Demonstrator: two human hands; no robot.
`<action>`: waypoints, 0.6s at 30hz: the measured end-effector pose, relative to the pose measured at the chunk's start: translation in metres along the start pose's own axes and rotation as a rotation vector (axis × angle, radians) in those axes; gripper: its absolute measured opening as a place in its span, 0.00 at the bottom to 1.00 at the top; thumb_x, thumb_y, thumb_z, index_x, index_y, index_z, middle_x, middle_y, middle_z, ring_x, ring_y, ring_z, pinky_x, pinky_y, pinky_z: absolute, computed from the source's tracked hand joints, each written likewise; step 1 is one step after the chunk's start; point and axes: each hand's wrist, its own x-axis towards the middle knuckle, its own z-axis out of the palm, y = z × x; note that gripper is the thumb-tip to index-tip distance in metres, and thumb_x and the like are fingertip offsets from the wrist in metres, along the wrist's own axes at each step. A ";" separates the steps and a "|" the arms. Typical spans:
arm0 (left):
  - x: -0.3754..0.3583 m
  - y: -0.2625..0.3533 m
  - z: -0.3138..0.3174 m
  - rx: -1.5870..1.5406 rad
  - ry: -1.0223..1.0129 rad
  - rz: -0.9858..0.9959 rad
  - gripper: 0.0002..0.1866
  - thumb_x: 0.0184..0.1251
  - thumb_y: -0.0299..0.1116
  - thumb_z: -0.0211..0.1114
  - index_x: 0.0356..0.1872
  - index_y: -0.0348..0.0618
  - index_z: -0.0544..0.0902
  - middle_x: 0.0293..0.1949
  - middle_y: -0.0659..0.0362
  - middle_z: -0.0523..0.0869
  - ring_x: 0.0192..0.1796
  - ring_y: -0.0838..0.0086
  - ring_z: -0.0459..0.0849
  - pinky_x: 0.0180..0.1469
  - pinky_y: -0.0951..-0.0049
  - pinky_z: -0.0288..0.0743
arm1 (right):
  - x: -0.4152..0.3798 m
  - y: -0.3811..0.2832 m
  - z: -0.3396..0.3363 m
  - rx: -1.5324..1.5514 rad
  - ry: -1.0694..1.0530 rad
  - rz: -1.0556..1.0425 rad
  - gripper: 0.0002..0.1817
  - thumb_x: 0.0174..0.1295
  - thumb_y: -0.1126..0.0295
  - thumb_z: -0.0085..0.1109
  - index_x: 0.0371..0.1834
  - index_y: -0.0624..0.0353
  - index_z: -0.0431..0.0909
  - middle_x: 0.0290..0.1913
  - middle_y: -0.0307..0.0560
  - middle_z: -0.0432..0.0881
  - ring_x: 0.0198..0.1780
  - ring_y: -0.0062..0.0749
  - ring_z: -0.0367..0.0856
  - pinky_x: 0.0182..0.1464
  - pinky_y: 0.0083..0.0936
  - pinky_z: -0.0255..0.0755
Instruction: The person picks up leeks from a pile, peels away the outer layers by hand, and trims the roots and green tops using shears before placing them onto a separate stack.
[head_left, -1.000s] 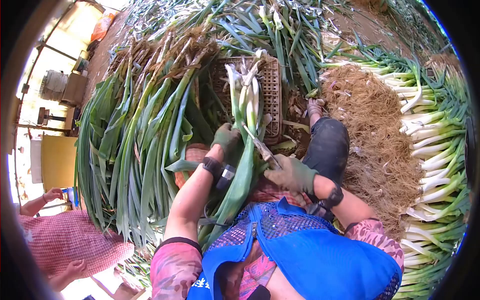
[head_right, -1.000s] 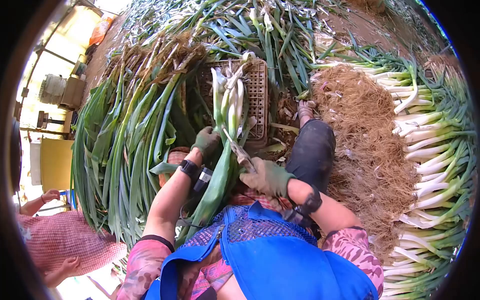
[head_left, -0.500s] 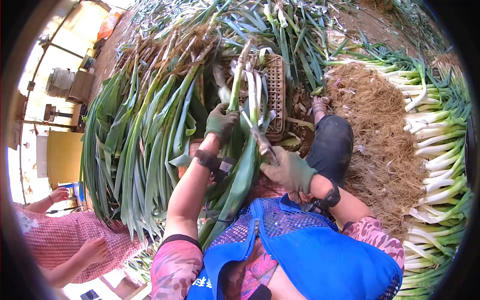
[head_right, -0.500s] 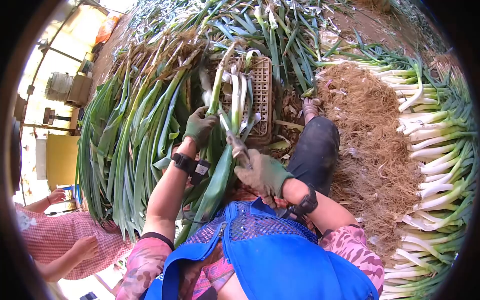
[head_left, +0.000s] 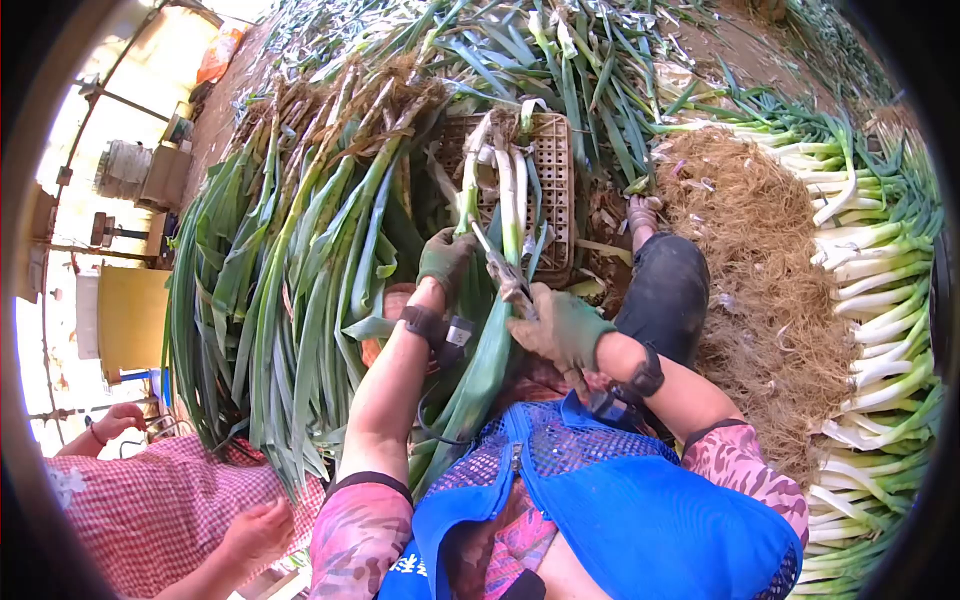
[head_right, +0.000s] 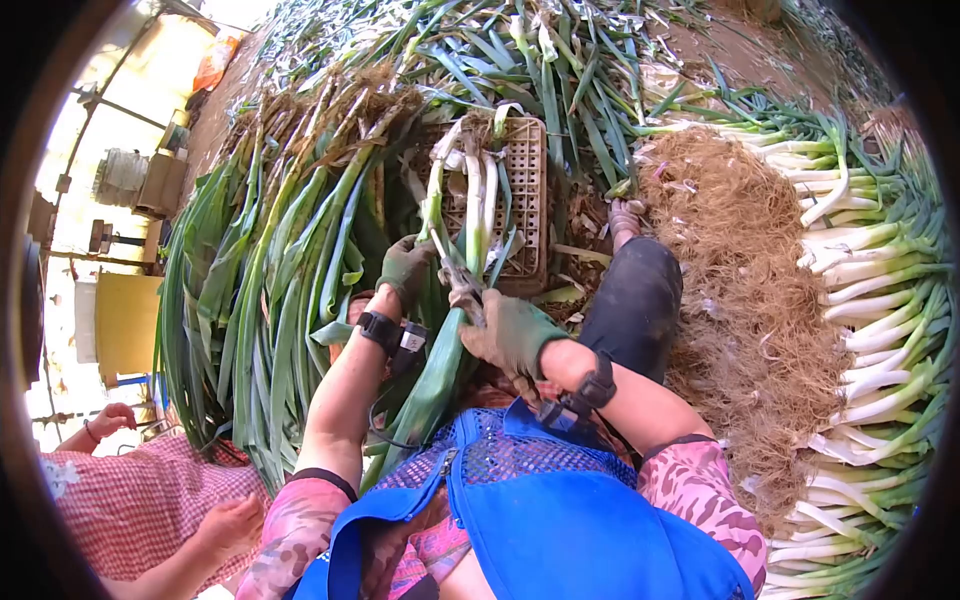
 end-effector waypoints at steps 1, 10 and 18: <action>0.002 -0.006 0.002 0.014 0.015 0.026 0.19 0.60 0.41 0.67 0.46 0.38 0.85 0.33 0.59 0.87 0.34 0.77 0.82 0.40 0.73 0.76 | 0.004 0.001 0.001 -0.009 0.001 -0.018 0.32 0.58 0.49 0.60 0.55 0.67 0.71 0.48 0.71 0.82 0.53 0.61 0.81 0.56 0.44 0.73; -0.009 0.002 -0.004 0.079 -0.064 -0.057 0.18 0.63 0.39 0.65 0.48 0.37 0.84 0.36 0.59 0.87 0.34 0.75 0.83 0.39 0.73 0.77 | 0.087 -0.008 -0.039 0.241 -0.041 0.270 0.32 0.56 0.50 0.60 0.51 0.71 0.79 0.41 0.68 0.85 0.45 0.54 0.86 0.53 0.40 0.78; -0.013 -0.013 -0.001 0.310 -0.183 -0.111 0.22 0.65 0.44 0.62 0.51 0.37 0.82 0.38 0.55 0.87 0.38 0.71 0.84 0.43 0.69 0.77 | 0.077 0.001 -0.016 0.024 0.025 0.032 0.31 0.57 0.53 0.59 0.51 0.73 0.75 0.33 0.67 0.84 0.37 0.54 0.87 0.40 0.43 0.80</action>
